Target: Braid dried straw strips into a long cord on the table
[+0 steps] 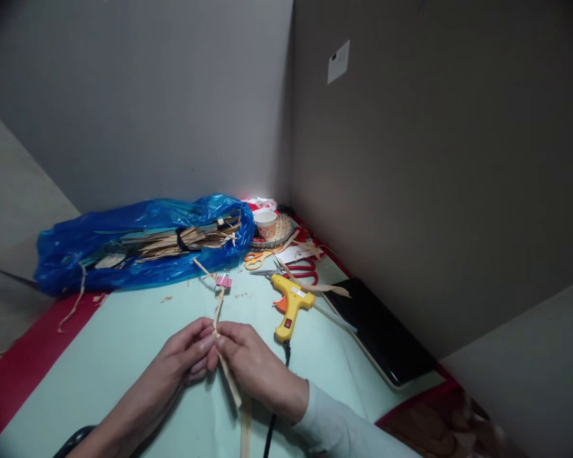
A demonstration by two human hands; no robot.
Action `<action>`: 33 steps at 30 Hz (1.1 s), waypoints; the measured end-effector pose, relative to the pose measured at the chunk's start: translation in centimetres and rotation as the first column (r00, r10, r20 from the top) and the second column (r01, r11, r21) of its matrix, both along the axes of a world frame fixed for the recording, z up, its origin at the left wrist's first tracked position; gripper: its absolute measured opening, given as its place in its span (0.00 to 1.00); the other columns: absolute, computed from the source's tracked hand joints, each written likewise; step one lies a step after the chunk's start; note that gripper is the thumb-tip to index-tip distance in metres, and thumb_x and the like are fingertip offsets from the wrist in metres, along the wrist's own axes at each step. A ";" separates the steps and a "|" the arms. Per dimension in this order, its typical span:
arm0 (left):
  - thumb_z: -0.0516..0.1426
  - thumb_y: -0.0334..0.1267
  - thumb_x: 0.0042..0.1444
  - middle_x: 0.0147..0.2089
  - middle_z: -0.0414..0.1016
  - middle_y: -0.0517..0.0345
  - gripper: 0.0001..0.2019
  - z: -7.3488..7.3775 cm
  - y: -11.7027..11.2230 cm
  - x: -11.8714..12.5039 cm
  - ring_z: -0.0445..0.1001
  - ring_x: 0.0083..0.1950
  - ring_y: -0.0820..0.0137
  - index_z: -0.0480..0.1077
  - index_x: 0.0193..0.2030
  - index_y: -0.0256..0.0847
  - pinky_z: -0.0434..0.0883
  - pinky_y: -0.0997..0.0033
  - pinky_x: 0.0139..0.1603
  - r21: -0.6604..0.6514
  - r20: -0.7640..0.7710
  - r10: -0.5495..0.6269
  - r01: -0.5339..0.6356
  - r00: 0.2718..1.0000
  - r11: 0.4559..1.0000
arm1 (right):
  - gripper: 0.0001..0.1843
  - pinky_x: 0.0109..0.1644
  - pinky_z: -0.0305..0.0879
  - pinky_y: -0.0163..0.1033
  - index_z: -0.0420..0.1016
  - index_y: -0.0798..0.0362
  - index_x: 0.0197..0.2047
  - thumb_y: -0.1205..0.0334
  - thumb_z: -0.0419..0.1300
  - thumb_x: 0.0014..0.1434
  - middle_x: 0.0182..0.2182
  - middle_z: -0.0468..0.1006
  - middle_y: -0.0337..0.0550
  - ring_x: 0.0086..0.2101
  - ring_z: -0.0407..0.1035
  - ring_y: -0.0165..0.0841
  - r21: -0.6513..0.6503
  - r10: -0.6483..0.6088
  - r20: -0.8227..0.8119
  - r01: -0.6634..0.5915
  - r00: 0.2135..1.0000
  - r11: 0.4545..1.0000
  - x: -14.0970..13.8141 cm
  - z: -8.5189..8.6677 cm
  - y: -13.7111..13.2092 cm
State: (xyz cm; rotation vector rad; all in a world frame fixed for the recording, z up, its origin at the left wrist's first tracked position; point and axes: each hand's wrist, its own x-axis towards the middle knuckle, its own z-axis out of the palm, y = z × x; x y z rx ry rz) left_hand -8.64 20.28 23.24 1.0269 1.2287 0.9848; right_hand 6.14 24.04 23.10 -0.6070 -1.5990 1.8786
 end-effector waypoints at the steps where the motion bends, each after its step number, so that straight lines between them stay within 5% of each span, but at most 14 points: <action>1: 0.57 0.46 0.56 0.22 0.66 0.65 0.12 -0.1 0.0 0.1 0.54 0.22 0.78 0.64 0.36 0.40 0.47 0.77 0.23 -0.026 0.018 0.018 -0.017 1.000 1.000 | 0.12 0.46 0.61 0.36 0.67 0.55 0.31 0.64 0.48 0.64 0.27 0.70 0.39 0.33 0.66 0.31 0.055 0.003 0.049 -0.006 0.999 0.998 0.1 0.0 0.1; 6: 0.60 0.44 0.54 0.21 0.66 0.68 0.15 0.0 -0.3 0.1 0.46 0.19 0.82 0.63 0.43 0.39 0.40 0.75 0.22 -0.057 0.082 0.069 -0.064 0.994 0.996 | 0.11 0.45 0.60 0.37 0.64 0.55 0.49 0.64 0.45 0.67 0.30 0.76 0.41 0.38 0.69 0.35 0.375 -0.153 0.396 -0.008 0.906 0.927 0.9 0.8 -0.4; 12: 0.62 0.44 0.47 0.21 0.63 0.69 0.14 0.0 -0.3 -0.1 0.44 0.17 0.85 0.63 0.30 0.38 0.39 0.75 0.20 -0.126 0.070 0.104 -0.095 0.992 0.988 | 0.09 0.34 0.53 0.37 0.64 0.54 0.43 0.63 0.45 0.67 0.32 0.78 0.47 0.32 0.71 0.38 0.626 -0.425 0.634 -0.106 0.646 0.773 0.8 1.4 -1.4; 20: 0.60 0.41 0.48 0.20 0.69 0.63 0.10 0.6 -0.4 0.6 0.66 0.25 0.75 0.66 0.25 0.38 0.61 0.76 0.28 0.082 -0.229 0.183 -0.168 0.956 0.982 | 0.06 0.27 0.40 0.39 0.63 0.53 0.37 0.63 0.47 0.65 0.25 0.78 0.43 0.22 0.69 0.35 0.799 -0.570 0.562 -0.216 0.599 0.561 0.7 0.7 -1.6; 25: 0.58 0.44 0.48 0.13 0.64 0.67 0.10 0.4 -0.6 1.2 0.59 0.16 0.78 0.66 0.24 0.39 0.54 0.78 0.19 0.054 -0.208 0.216 -0.209 0.954 0.976 | 0.06 0.27 0.38 0.39 0.62 0.52 0.36 0.65 0.47 0.65 0.22 0.76 0.38 0.19 0.66 0.31 0.888 -0.616 0.418 -0.156 0.668 0.433 0.4 -0.3 -2.2; 30: 0.60 0.46 0.45 0.13 0.67 0.66 0.13 0.4 -0.6 0.9 0.54 0.12 0.81 0.66 0.25 0.39 0.49 0.80 0.15 0.000 -0.114 0.228 -0.229 0.967 0.973 | 0.10 0.26 0.40 0.39 0.62 0.52 0.33 0.66 0.45 0.66 0.18 0.71 0.36 0.17 0.62 0.30 0.975 -0.684 0.204 -0.078 0.700 0.210 0.2 -1.0 -2.8; 33: 0.60 0.46 0.46 0.12 0.65 0.66 0.12 0.5 -0.5 0.7 0.54 0.12 0.81 0.66 0.25 0.39 0.49 0.80 0.15 -0.005 -0.114 0.217 -0.219 0.969 0.976 | 0.12 0.26 0.40 0.39 0.61 0.51 0.31 0.66 0.46 0.66 0.17 0.69 0.34 0.17 0.61 0.30 0.992 -0.715 0.108 -0.026 0.691 0.125 0.1 -1.1 -2.7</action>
